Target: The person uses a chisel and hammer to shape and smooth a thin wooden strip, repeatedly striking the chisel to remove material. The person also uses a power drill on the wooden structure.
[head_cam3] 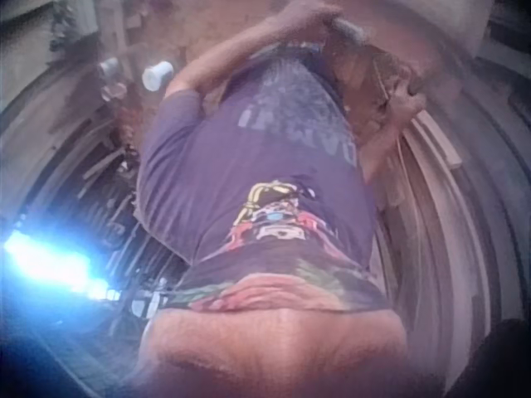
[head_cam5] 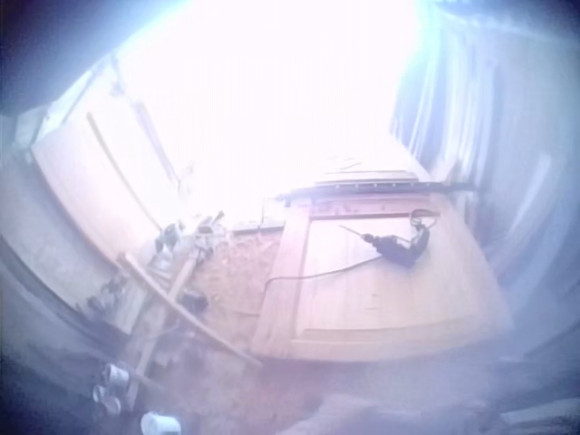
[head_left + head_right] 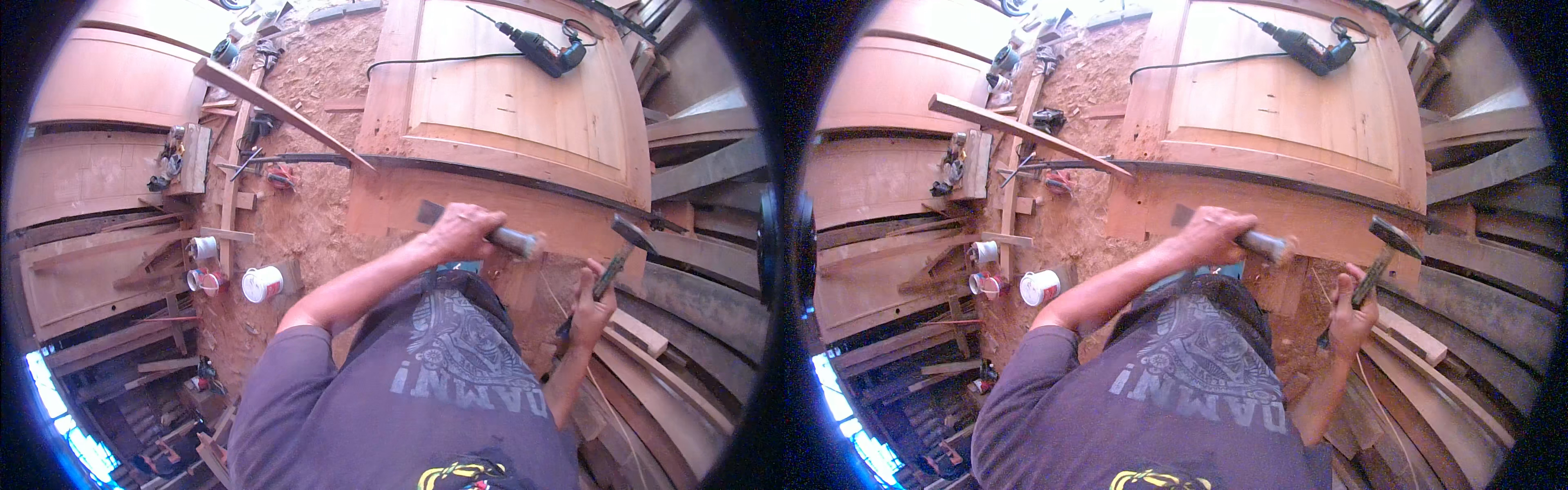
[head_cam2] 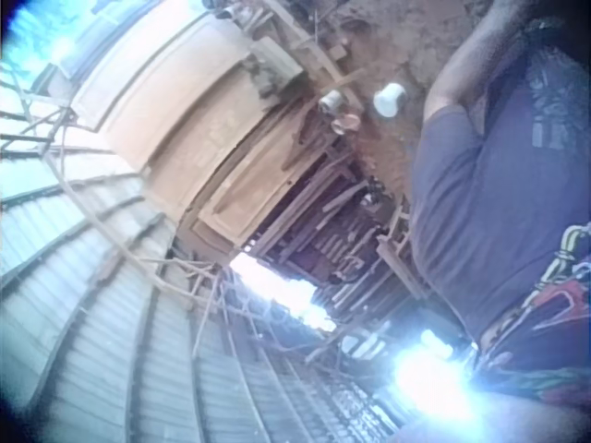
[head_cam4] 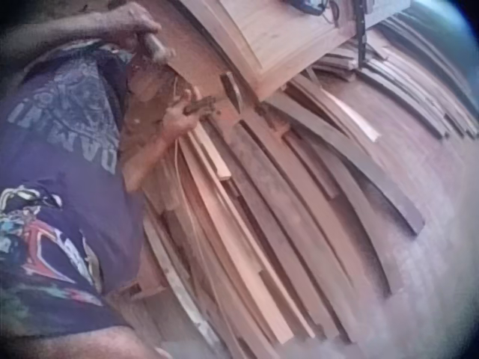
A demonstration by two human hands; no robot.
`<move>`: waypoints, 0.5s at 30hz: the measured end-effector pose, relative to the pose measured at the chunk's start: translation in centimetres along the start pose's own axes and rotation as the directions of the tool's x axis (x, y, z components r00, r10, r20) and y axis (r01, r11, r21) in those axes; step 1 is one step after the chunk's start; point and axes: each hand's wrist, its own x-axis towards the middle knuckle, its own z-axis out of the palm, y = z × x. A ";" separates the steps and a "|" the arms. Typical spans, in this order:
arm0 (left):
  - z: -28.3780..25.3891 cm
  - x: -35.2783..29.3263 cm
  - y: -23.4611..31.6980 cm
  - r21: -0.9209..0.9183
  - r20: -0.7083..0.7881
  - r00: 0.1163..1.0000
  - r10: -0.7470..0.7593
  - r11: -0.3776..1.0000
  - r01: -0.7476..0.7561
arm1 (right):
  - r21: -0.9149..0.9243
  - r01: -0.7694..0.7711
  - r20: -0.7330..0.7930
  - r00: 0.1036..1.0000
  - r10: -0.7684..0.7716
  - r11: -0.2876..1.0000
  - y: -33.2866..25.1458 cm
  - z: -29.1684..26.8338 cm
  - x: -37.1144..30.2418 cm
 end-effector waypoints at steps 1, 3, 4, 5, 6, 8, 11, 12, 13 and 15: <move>-0.5 -0.7 -1.3 0.032 -0.029 0.999 -0.023 0.999 0.024 | -0.006 0.108 -0.034 0.994 -0.108 0.994 1.7 1.0 0.4; -1.7 -1.6 -3.7 0.070 -0.081 0.996 -0.046 0.996 0.051 | -0.024 0.080 0.004 0.997 -0.080 0.996 3.3 2.3 0.0; -2.0 -1.9 -5.0 0.073 -0.082 0.995 -0.062 0.995 0.068 | -0.007 0.049 0.017 0.999 -0.049 0.999 3.2 3.3 -0.6; -2.2 -2.0 -6.2 0.091 -0.093 0.994 -0.057 0.994 0.065 | 0.008 0.017 0.029 0.999 -0.017 1.000 3.1 4.3 -1.3; -2.4 -2.1 -7.2 0.109 -0.102 0.994 -0.050 0.992 0.061 | 0.042 -0.009 0.054 0.998 0.007 0.999 3.4 4.9 -1.6; -2.4 -1.9 -8.8 0.109 -0.105 0.993 -0.057 0.992 0.068 | 0.111 -0.066 0.101 0.993 0.055 0.992 4.3 5.8 -2.1; -2.3 -1.5 -10.0 0.118 -0.116 0.990 -0.084 0.988 0.098 | 0.134 -0.120 0.038 0.993 0.115 0.984 4.2 6.3 -2.7; -2.3 -1.3 -10.1 0.125 -0.149 0.985 -0.089 0.986 0.108 | 0.134 -0.134 0.004 0.991 0.135 0.982 4.2 6.3 -3.0; -2.4 -1.1 -10.0 0.133 -0.182 0.979 -0.093 0.984 0.119 | 0.186 -0.115 -0.011 0.993 0.119 0.976 4.1 6.3 -3.0; -2.1 -0.7 -10.5 0.130 -0.263 0.960 -0.098 0.982 0.136 | 0.283 -0.076 -0.041 0.995 0.091 0.956 3.5 5.5 -2.4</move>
